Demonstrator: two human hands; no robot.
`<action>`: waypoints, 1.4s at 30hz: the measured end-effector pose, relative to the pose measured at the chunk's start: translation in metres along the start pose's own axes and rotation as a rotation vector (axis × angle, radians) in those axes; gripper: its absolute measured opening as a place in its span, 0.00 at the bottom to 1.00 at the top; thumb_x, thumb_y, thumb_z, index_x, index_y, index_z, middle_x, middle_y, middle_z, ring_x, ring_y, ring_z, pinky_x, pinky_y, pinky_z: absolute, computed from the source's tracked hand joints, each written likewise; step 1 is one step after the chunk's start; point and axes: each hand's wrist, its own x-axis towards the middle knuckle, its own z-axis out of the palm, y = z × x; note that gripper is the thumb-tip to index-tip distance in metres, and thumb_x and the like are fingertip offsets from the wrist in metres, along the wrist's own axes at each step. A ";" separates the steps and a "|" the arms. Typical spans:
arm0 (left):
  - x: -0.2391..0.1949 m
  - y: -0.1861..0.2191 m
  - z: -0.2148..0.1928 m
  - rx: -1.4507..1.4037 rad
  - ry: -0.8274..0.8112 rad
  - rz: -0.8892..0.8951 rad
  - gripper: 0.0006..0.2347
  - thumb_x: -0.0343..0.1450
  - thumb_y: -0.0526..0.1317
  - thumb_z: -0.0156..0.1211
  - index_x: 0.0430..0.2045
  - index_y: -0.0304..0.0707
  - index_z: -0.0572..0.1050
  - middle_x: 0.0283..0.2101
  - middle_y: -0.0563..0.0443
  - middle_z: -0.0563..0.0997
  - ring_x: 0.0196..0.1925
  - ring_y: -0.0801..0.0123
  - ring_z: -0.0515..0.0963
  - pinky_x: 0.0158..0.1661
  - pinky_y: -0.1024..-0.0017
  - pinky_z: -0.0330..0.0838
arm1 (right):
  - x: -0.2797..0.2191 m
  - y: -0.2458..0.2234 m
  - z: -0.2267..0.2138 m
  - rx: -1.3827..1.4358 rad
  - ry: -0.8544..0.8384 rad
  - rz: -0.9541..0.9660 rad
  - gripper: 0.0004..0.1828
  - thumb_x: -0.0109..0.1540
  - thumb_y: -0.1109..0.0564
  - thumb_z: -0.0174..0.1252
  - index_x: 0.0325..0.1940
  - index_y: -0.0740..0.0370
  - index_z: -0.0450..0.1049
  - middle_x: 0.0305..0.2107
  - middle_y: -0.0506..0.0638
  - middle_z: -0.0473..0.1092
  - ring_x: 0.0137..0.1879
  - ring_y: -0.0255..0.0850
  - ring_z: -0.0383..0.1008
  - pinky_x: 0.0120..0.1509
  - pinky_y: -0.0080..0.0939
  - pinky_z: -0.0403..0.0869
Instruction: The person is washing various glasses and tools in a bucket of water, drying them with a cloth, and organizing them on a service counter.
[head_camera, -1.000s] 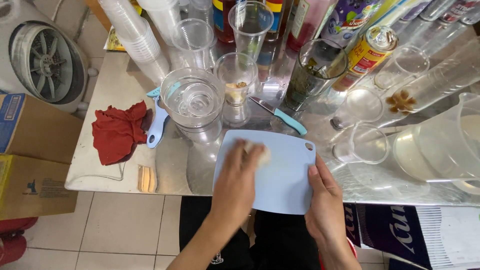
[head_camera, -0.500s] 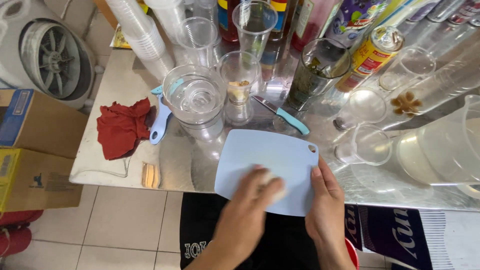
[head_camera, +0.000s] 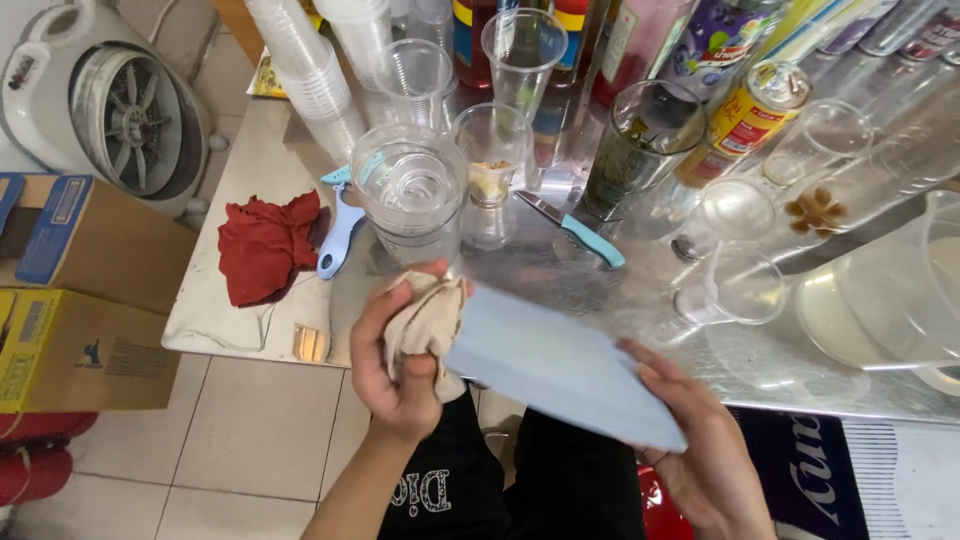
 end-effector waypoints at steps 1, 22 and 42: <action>0.008 -0.008 0.005 0.014 0.038 0.120 0.22 0.81 0.51 0.53 0.61 0.31 0.63 0.60 0.27 0.70 0.63 0.42 0.74 0.57 0.45 0.83 | -0.014 -0.012 0.014 0.031 0.055 0.059 0.31 0.66 0.52 0.44 0.72 0.68 0.67 0.60 0.61 0.74 0.49 0.51 0.71 0.48 0.51 0.70; 0.068 0.023 0.060 0.712 0.091 -0.014 0.17 0.75 0.41 0.65 0.55 0.35 0.71 0.57 0.42 0.76 0.63 0.55 0.78 0.64 0.62 0.75 | 0.047 0.057 -0.044 -0.285 0.164 -0.584 0.12 0.66 0.49 0.46 0.48 0.55 0.57 0.43 0.45 0.62 0.49 0.37 0.61 0.53 0.42 0.61; -0.017 -0.039 0.130 0.843 -0.392 -0.148 0.21 0.70 0.32 0.55 0.58 0.22 0.63 0.61 0.18 0.65 0.55 0.28 0.68 0.56 0.42 0.63 | 0.039 0.022 0.022 -0.302 0.211 -0.481 0.23 0.68 0.53 0.42 0.64 0.60 0.72 0.55 0.49 0.75 0.59 0.33 0.71 0.65 0.36 0.68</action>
